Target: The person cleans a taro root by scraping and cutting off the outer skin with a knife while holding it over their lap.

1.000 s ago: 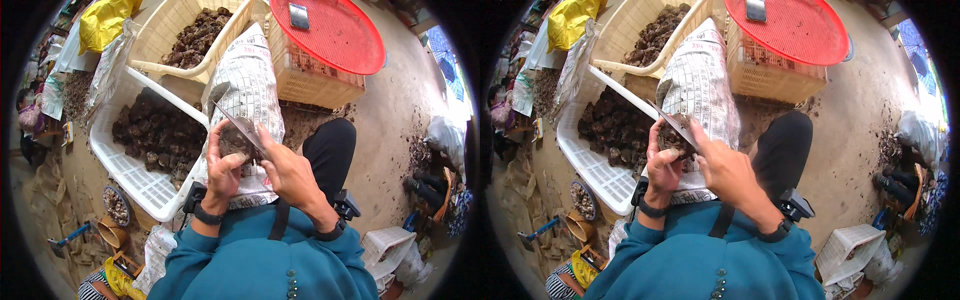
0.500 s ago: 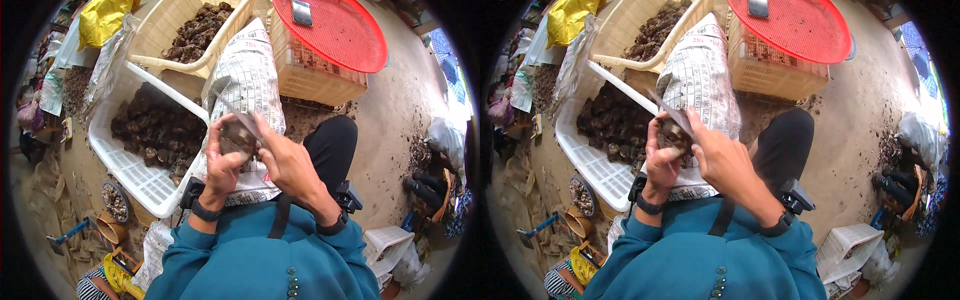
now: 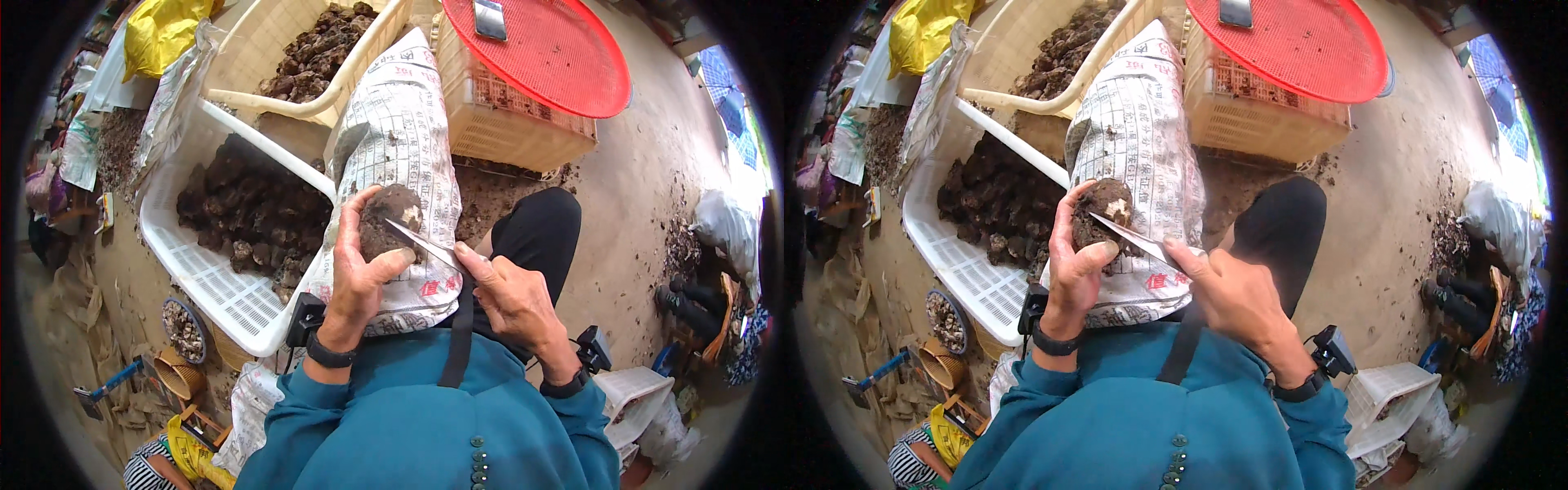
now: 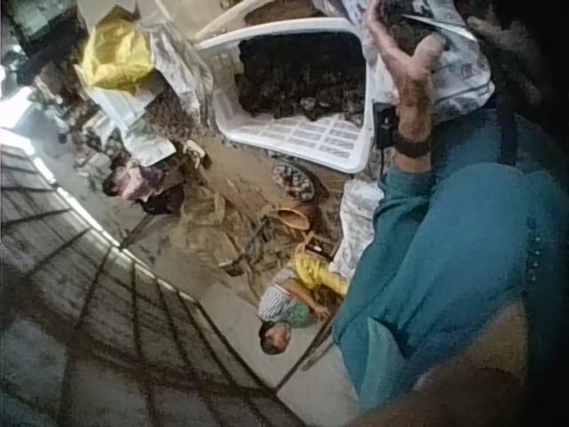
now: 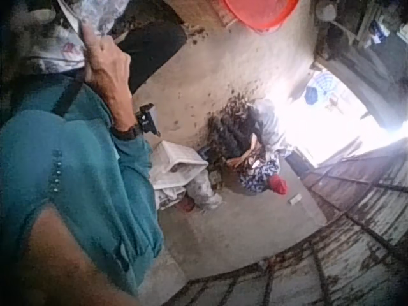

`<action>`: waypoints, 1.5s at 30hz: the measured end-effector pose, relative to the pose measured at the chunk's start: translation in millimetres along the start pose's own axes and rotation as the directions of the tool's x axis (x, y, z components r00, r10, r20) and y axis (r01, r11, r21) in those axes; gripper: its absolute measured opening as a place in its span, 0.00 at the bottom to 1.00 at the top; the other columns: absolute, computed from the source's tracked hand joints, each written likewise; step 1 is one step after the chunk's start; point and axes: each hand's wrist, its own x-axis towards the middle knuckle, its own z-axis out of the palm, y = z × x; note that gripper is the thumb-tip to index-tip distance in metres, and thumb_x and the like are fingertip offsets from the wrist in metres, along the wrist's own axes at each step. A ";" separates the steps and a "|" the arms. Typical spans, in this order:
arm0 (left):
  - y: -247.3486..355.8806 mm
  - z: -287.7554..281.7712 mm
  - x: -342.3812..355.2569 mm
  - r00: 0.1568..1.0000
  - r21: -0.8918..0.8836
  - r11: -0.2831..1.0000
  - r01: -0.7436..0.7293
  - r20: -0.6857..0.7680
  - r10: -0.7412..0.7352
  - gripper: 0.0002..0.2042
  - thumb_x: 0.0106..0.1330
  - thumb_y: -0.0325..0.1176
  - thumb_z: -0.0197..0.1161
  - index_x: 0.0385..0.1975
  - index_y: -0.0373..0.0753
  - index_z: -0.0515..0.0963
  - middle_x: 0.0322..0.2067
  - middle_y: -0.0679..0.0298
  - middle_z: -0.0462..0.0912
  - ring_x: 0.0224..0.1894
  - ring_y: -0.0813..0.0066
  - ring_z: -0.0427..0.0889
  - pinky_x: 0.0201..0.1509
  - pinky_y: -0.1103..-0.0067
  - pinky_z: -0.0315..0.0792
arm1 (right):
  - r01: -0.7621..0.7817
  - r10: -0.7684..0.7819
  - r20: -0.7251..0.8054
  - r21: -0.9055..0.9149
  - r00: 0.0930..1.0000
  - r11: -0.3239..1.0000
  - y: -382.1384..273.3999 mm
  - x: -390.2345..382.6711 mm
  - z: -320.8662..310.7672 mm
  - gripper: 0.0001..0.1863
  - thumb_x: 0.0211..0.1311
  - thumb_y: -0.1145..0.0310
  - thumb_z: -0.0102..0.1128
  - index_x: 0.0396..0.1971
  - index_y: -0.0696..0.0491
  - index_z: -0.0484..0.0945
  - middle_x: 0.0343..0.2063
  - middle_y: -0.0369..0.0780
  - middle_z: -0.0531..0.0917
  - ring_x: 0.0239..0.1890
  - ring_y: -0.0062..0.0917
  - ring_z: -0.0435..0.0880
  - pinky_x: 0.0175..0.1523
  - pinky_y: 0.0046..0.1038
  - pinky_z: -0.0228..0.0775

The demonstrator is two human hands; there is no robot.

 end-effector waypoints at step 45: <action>9.2 -6.0 -0.7 0.999 0.276 0.961 -0.032 0.019 0.028 0.38 0.47 0.26 0.69 0.63 0.34 0.64 0.52 0.58 0.75 0.54 0.70 0.75 0.63 0.75 0.68 | -0.066 0.057 0.066 0.144 0.996 0.987 -16.7 32.7 3.3 0.38 0.60 0.71 0.59 0.72 0.40 0.61 0.33 0.47 0.81 0.35 0.45 0.82 0.38 0.43 0.73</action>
